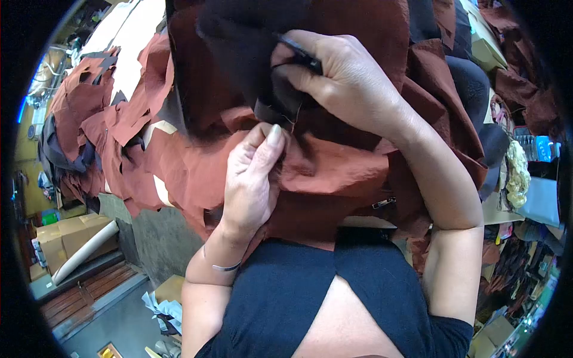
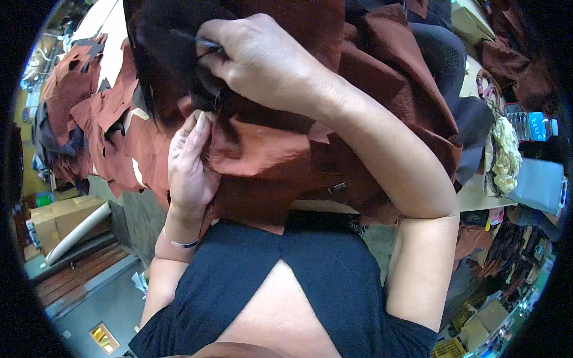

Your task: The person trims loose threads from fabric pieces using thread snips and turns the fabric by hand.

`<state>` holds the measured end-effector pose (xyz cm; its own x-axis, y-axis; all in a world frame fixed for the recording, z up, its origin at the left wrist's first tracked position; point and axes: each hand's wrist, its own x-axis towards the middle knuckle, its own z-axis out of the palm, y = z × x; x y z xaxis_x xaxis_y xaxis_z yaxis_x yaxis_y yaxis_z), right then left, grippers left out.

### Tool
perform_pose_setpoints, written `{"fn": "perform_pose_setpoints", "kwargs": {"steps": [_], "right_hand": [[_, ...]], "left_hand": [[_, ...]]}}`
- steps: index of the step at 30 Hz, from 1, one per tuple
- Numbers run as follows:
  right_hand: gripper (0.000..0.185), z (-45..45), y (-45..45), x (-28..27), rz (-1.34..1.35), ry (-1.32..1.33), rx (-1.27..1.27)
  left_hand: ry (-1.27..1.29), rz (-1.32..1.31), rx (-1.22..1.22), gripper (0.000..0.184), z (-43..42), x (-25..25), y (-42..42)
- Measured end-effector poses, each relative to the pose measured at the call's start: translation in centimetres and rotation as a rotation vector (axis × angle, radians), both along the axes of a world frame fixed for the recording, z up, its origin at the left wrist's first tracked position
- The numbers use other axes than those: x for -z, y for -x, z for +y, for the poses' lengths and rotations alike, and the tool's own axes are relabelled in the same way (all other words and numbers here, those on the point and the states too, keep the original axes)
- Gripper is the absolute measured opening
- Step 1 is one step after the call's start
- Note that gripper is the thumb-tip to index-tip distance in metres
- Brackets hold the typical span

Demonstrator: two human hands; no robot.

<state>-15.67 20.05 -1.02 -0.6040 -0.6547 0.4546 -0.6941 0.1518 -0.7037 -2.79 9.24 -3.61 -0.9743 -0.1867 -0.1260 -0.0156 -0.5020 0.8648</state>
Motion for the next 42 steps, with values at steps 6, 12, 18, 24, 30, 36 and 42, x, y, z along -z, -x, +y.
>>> {"fn": "perform_pose_setpoints", "kwargs": {"steps": [6,12,18,24,30,36,42], "right_hand": [[0.007,0.3,0.0,0.5,-0.159,0.027,0.018],[0.010,0.5,-0.1,0.9,-0.149,0.115,0.047],[0.010,0.5,-0.3,1.0,-0.214,0.119,0.040],[0.013,0.8,0.2,2.1,-0.211,0.174,-0.006],[0.011,1.9,-0.3,0.8,-0.355,0.071,-0.117],[0.011,2.5,0.6,2.3,0.190,-0.032,0.059],[0.018,5.9,-1.9,-1.8,0.055,0.193,0.091]], "left_hand": [[0.009,0.005,0.029,0.011,0.1,-0.1,0.7],[0.634,-0.020,0.210,0.012,-1.1,-0.5,-0.5],[0.402,-0.148,0.375,0.022,-2.5,-0.6,-0.8],[0.141,-0.099,0.324,0.028,-2.5,-0.7,-0.2],[0.198,-0.069,0.311,0.023,-3.3,0.7,0.2],[0.352,-0.027,0.300,0.051,-1.7,-0.7,-0.2],[0.291,-0.048,0.309,0.059,-1.7,-1.0,-0.2]]}}
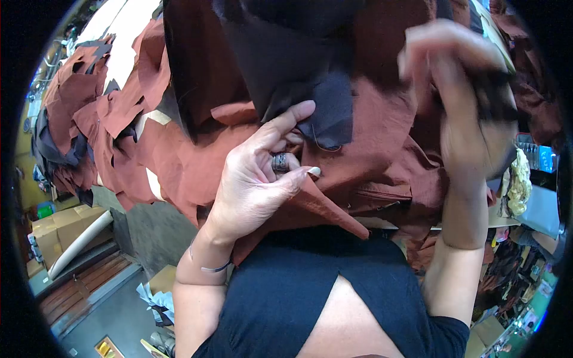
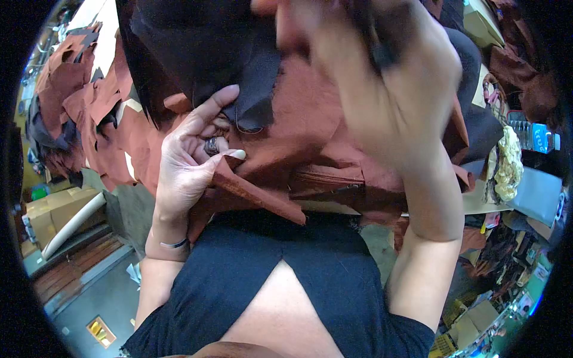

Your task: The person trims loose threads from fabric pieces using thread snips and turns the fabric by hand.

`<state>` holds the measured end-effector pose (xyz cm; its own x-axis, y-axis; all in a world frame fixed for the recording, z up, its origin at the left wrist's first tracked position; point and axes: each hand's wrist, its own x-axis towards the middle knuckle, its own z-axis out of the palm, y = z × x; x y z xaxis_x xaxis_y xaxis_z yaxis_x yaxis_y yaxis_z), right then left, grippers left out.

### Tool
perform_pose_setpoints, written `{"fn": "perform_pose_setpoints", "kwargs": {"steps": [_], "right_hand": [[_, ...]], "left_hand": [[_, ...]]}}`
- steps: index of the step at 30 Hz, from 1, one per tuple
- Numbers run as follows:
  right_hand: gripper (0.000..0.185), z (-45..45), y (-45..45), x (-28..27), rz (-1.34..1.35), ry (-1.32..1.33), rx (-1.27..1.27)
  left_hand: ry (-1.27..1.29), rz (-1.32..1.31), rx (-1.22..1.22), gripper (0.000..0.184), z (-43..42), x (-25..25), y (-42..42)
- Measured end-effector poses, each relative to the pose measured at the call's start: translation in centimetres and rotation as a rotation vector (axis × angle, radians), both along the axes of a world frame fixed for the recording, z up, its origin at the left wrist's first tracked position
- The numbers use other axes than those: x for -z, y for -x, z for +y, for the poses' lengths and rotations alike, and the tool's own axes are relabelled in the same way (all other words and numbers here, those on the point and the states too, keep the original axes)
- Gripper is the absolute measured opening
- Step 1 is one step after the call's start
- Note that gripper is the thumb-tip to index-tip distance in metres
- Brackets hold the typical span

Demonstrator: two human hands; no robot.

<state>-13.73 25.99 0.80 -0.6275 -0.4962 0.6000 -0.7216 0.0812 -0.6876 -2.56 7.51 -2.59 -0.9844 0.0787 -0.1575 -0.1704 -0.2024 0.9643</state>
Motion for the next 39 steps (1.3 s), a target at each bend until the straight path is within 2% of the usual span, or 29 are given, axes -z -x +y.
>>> {"fn": "perform_pose_setpoints", "kwargs": {"steps": [1,4,5,7,8,9,11,14,17,19,21,22,25,28,32,39], "right_hand": [[0.018,0.1,-1.6,-0.8,-0.107,-0.042,-0.140],[0.012,-0.3,-2.8,0.0,-0.092,-0.350,-0.341],[0.014,-0.4,-2.8,0.5,-0.136,-0.442,-0.319],[0.013,-0.5,-1.6,1.4,-0.177,-0.366,-0.291],[0.011,-0.5,-1.2,1.9,-0.294,-0.288,-0.277],[0.015,-0.8,-0.6,3.1,-0.318,-0.130,-0.265],[0.017,-1.1,0.0,4.2,-0.299,-0.063,-0.293],[0.016,-1.3,-0.1,4.4,-0.222,-0.158,-0.211],[0.020,-0.7,-1.3,2.8,-0.175,-0.143,0.083],[0.033,0.2,-2.3,0.8,-0.324,-0.239,0.050],[0.045,0.8,-2.7,0.1,-0.289,-0.397,-0.076],[0.054,0.8,-2.8,0.9,-0.253,-0.369,-0.102],[0.052,0.6,-3.4,1.1,-0.115,-0.495,-0.099],[0.041,0.0,-4.2,1.0,0.088,-0.595,0.005],[0.041,0.0,-4.8,1.9,0.288,-0.681,0.103],[0.039,-0.3,-5.4,2.5,0.371,-0.696,0.160]], "left_hand": [[-0.006,0.003,0.002,0.059,0.0,0.0,0.0],[0.001,0.033,-0.012,0.056,0.0,0.5,0.1],[0.009,0.046,-0.020,0.055,0.0,0.6,0.2],[0.034,0.079,-0.020,0.051,-0.1,0.2,0.0],[0.022,0.072,-0.033,0.049,0.1,0.1,-0.1],[0.009,0.065,-0.046,0.048,0.1,0.1,-0.1],[0.110,0.079,0.025,0.047,-0.2,0.2,-0.1],[0.150,0.066,0.058,0.045,-0.3,0.3,-0.2],[0.060,0.038,0.019,0.046,0.0,0.1,-0.1],[0.023,0.018,0.013,0.048,0.0,0.0,-0.1],[0.034,0.000,0.045,0.048,-0.3,-0.2,0.0],[0.018,-0.013,0.020,0.050,-0.1,-0.2,0.1],[-0.011,-0.032,-0.011,0.052,0.1,-0.2,0.2],[-0.008,-0.024,0.036,0.048,-0.3,-0.2,0.1],[-0.002,-0.066,0.046,0.047,-0.2,-0.6,0.1],[0.017,0.040,0.023,0.049,-0.1,0.3,0.0]]}}
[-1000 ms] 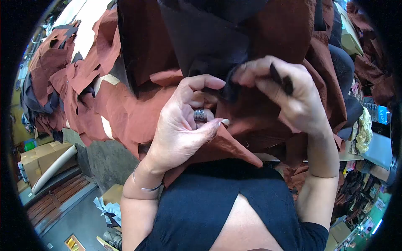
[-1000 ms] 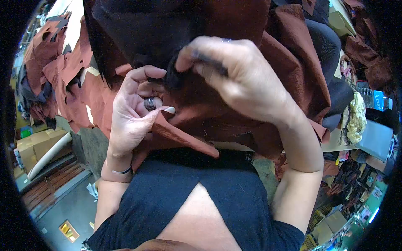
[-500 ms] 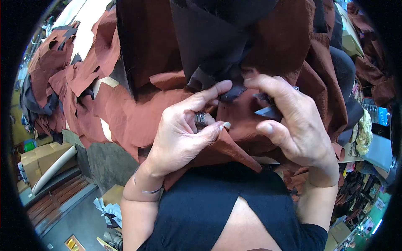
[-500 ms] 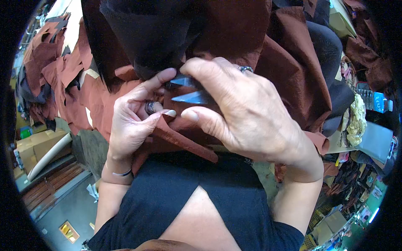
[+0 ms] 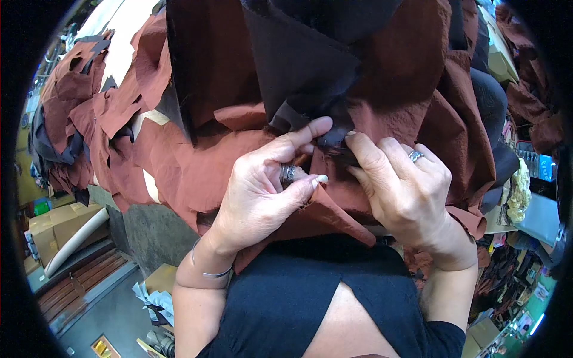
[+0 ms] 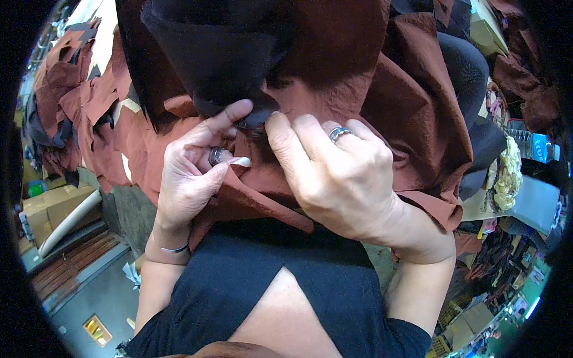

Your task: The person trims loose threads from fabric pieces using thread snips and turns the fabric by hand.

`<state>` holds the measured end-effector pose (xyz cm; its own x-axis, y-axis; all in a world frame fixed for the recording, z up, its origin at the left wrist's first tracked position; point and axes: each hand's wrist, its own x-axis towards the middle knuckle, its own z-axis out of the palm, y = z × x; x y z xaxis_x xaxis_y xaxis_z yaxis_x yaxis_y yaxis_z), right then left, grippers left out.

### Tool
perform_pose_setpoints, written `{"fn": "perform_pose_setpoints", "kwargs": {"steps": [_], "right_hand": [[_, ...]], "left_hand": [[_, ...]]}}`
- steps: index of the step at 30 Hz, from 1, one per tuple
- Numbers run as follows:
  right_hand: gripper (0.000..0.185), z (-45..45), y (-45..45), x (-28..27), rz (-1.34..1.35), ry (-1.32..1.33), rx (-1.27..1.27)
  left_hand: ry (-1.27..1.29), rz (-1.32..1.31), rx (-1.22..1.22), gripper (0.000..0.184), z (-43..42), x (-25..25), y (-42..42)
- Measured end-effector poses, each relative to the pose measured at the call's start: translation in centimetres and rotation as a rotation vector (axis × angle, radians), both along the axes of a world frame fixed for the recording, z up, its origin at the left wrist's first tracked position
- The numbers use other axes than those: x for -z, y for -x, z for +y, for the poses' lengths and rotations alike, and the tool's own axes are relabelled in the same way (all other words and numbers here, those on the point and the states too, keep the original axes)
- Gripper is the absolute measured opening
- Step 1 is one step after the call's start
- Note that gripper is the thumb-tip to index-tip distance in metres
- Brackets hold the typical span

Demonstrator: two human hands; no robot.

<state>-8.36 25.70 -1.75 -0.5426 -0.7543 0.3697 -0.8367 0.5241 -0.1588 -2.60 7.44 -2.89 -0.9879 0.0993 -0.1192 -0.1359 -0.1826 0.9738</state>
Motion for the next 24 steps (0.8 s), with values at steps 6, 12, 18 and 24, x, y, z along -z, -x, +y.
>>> {"fn": "perform_pose_setpoints", "kwargs": {"steps": [6,12,18,24], "right_hand": [[0.038,-0.3,-0.4,0.0,0.212,-0.101,-0.007],[0.039,-0.6,-0.4,0.8,0.263,-0.063,-0.006],[0.038,-0.6,-0.3,1.1,0.253,-0.040,-0.036],[0.041,-0.6,-0.9,0.0,0.124,-0.130,-0.030]], "left_hand": [[-0.037,0.001,-0.005,0.050,0.1,0.3,-0.1],[-0.043,-0.015,-0.008,0.051,0.3,0.2,0.0],[-0.040,-0.011,0.034,0.051,0.1,0.3,-0.1],[0.028,0.045,0.017,0.052,0.4,0.5,-0.1]]}}
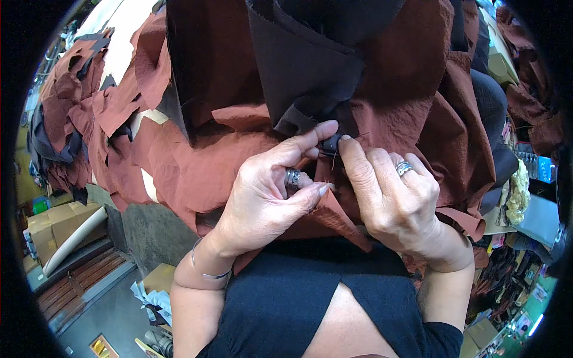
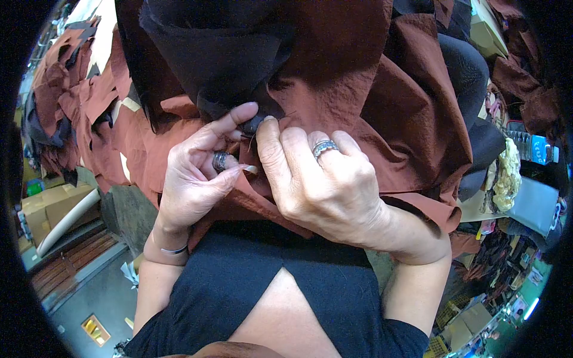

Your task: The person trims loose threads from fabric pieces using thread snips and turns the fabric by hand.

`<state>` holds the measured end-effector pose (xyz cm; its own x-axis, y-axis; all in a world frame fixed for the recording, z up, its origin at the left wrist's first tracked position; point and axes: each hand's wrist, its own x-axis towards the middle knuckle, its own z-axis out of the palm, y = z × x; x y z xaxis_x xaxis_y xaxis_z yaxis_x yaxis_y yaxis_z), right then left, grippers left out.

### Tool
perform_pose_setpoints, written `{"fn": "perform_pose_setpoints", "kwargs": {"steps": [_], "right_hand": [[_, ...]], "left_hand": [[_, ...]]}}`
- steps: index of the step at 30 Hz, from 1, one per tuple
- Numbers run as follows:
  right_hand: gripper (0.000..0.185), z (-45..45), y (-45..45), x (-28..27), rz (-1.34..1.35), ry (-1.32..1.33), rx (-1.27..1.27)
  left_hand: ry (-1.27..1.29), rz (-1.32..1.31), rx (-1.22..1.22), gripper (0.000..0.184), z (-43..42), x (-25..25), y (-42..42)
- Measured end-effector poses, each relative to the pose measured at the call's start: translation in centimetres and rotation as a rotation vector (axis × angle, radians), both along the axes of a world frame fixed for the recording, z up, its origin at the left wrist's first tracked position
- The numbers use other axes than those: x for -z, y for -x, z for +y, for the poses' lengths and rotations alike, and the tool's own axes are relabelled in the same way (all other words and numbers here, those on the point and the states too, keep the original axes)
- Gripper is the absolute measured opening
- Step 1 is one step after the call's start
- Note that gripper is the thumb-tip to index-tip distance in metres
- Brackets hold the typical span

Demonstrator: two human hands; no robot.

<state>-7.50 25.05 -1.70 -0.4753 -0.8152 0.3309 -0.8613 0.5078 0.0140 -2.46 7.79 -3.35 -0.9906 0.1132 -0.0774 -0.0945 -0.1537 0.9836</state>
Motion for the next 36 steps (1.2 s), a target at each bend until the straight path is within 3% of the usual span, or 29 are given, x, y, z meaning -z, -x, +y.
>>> {"fn": "perform_pose_setpoints", "kwargs": {"steps": [17,23,27,31,33,36], "right_hand": [[0.040,0.0,-0.2,0.2,-0.020,-0.018,-0.022],[0.030,0.6,0.6,-0.4,-0.434,0.206,0.072],[0.030,1.4,1.5,-0.4,-0.424,0.412,0.169],[0.032,1.9,2.4,-0.1,-0.450,0.529,0.128],[0.033,1.9,2.7,0.1,-0.499,0.584,0.128],[0.034,2.1,3.1,0.0,-0.521,0.632,0.113]], "left_hand": [[0.018,-0.047,0.016,0.057,0.1,0.1,-0.1],[-0.013,-0.030,-0.073,0.049,0.3,0.1,-0.1],[-0.088,-0.095,-0.112,0.041,0.5,-0.6,-0.2],[0.064,0.079,0.049,0.038,0.1,-0.3,-0.4],[0.314,0.028,0.143,0.039,0.5,-1.1,-0.5],[0.398,-0.044,0.199,0.052,1.2,-2.0,-0.8]]}}
